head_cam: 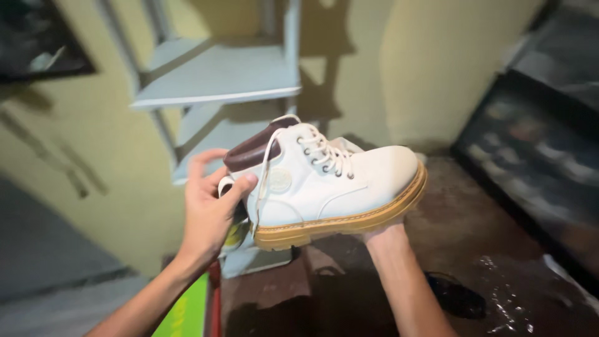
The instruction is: The person wipes a black leather shoe with a white cloth, rotating it to clean the upper, sides, and sole. The person then picks up a white high-top boot and wipes its upper and sole with the same cloth.
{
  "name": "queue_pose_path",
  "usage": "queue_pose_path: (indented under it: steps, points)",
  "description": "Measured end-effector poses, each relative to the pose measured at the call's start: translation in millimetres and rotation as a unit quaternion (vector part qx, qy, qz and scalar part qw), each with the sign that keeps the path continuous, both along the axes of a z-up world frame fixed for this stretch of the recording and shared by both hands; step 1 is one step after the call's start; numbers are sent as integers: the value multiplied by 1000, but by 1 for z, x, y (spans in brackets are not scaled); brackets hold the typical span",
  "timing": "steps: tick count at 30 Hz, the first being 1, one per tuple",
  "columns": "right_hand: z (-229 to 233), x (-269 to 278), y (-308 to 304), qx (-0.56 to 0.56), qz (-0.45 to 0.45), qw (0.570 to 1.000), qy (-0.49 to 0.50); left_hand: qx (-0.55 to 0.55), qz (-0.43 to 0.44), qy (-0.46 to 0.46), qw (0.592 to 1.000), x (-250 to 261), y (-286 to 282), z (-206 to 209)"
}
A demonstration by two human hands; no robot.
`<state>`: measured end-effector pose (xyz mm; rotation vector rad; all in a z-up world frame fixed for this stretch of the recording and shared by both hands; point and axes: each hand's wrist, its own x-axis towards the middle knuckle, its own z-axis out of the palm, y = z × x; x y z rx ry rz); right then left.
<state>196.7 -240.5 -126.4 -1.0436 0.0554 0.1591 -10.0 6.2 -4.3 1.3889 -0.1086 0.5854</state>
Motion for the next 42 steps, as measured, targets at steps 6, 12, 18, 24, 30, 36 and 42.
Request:
queue_pose_path:
  steps: [6,12,18,24,30,36,42]
  points:
    - [3,-40,44,-57,34,997,-28,151,-13,19,988,-58,22,-13]
    - [17,-73,49,-141,74,979,-127,229,-146,-23,962,-86,50,-11]
    - [45,-122,44,-373,85,821,-424,170,-100,30,980,-109,60,-8]
    - [76,-161,62,-136,117,960,-214,80,-45,58,994,-122,67,-15]
    - [85,-177,67,-57,153,967,-197,120,-43,102,987,-130,70,-12]
    - [77,-169,59,-72,185,952,-233,143,-95,103,980,-135,62,-17]
    - [66,-151,58,-175,211,902,-333,39,-223,241,944,-125,82,-40]
